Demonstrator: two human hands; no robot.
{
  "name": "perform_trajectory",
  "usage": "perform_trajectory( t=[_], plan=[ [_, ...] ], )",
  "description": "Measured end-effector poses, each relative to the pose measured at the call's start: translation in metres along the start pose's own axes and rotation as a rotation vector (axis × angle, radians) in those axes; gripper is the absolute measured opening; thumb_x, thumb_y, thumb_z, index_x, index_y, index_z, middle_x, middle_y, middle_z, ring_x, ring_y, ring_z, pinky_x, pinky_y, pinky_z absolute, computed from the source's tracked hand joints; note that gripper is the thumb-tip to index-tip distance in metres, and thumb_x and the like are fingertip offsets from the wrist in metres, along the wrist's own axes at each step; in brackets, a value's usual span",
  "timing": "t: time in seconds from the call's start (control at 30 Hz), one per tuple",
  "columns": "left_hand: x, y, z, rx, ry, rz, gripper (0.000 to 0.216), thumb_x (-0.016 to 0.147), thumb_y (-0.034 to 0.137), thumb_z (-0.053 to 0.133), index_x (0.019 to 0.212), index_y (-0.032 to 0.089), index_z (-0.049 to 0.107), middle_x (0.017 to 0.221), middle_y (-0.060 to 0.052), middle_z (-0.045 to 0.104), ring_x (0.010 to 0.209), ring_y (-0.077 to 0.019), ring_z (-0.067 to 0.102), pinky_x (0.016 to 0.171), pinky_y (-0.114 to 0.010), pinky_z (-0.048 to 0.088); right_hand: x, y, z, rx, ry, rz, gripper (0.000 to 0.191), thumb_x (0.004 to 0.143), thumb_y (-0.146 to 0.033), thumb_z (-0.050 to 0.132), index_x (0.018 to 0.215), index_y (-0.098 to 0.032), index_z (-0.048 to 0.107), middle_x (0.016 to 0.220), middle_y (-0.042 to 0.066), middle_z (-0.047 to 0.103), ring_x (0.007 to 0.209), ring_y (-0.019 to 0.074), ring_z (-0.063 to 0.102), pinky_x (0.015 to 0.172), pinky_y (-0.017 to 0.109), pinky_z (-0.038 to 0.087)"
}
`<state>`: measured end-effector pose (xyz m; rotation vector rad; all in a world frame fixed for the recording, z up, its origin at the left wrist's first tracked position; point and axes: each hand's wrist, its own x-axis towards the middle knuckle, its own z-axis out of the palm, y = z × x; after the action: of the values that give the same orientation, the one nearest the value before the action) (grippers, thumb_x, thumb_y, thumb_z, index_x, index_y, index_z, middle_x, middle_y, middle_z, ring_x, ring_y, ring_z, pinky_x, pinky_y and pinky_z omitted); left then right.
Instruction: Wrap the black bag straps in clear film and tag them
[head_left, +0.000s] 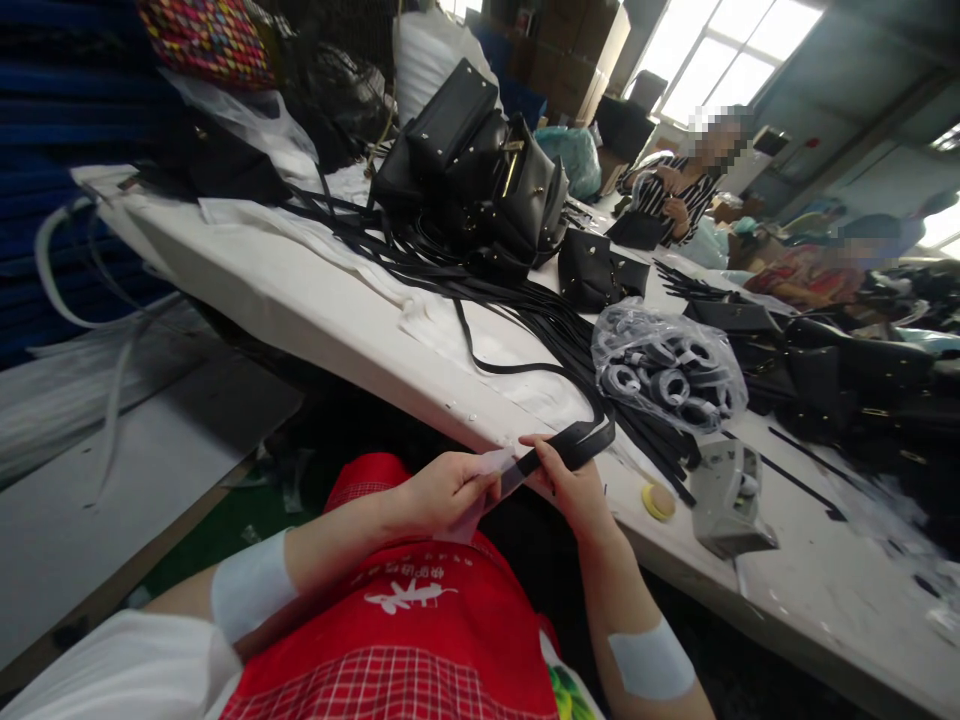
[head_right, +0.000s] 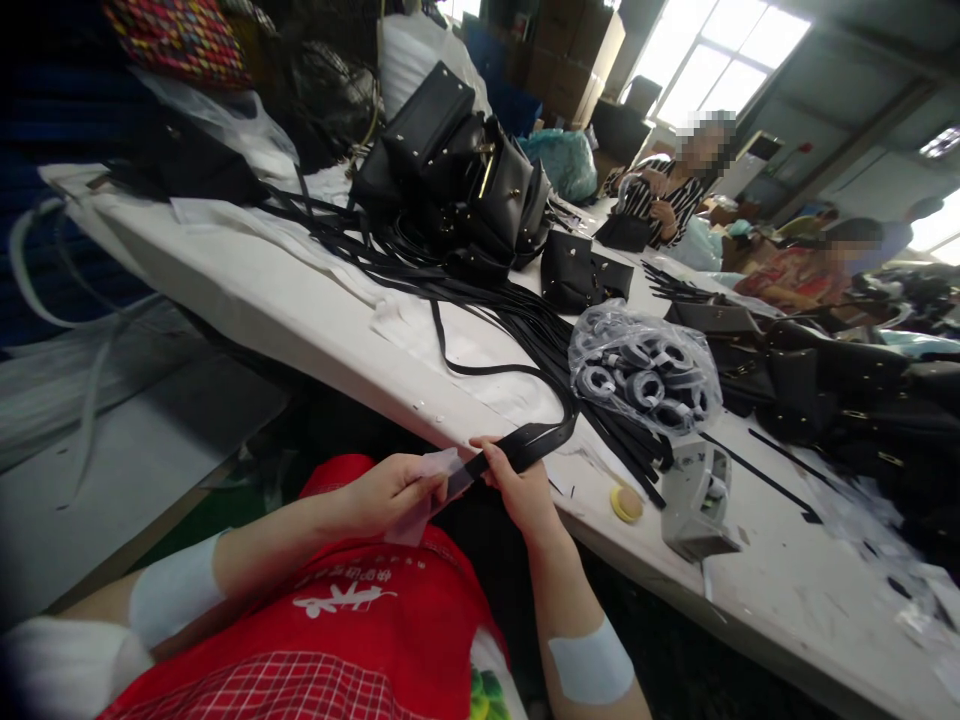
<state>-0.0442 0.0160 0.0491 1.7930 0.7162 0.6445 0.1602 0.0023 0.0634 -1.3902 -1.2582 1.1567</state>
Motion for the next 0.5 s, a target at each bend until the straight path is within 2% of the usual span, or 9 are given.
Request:
perform_trajectory(
  t=[0.17,0.27,0.37,0.43,0.5],
  plan=[
    [0.015,0.002,-0.002,-0.107,0.009,-0.014,0.051,0.096,0.052,0.037,0.072,0.015,0.062,0.067,-0.001,0.060,0.063,-0.0140,0.053,0.066,-0.025,0.042,0.004,0.014,0.010,0.117,-0.008,0.069,0.039,0.076,-0.051,0.070,0.094,-0.017,0.074,0.073,0.004,0.065,0.060,0.0154,0.055,0.055,0.027,0.046],
    [0.014,0.000,-0.001,-0.292,-0.149,-0.077,0.050,0.093,0.056,0.044,0.078,0.013,0.066,0.082,-0.006,0.067,0.073,-0.0162,0.059,0.071,-0.025,0.046,0.003,0.019,0.011,0.130,-0.027,0.067,0.040,0.077,-0.052,0.068,0.097,-0.017,0.073,0.072,0.003,0.065,0.059,0.0149,0.055,0.055,0.027,0.046],
    [0.013,-0.003,0.001,-0.371,-0.246,-0.136,0.048,0.092,0.054,0.047,0.083,0.012,0.067,0.080,-0.006,0.067,0.074,-0.0171,0.062,0.070,-0.025,0.048,0.001,0.017,0.010,0.020,-0.080,0.021,0.043,0.084,-0.055,0.060,0.103,-0.018,0.073,0.064,0.001,0.062,0.056,0.0148,0.052,0.053,0.027,0.043],
    [0.013,-0.007,0.002,-0.305,-0.217,-0.167,0.046,0.093,0.051,0.044,0.083,0.013,0.067,0.069,-0.003,0.062,0.062,-0.0148,0.058,0.059,-0.023,0.046,-0.001,0.013,0.004,-0.129,-0.082,-0.037,0.044,0.088,-0.057,0.052,0.102,-0.020,0.073,0.074,0.005,0.066,0.067,0.0185,0.058,0.062,0.030,0.045],
    [0.013,-0.013,0.000,-0.164,-0.167,-0.134,0.041,0.093,0.045,0.046,0.081,0.014,0.068,0.064,-0.002,0.060,0.057,-0.0138,0.055,0.055,-0.022,0.044,-0.003,0.007,-0.007,-0.292,-0.034,-0.059,0.048,0.091,-0.059,0.046,0.091,-0.021,0.076,0.078,0.008,0.068,0.074,0.0218,0.061,0.068,0.032,0.045]
  ],
)
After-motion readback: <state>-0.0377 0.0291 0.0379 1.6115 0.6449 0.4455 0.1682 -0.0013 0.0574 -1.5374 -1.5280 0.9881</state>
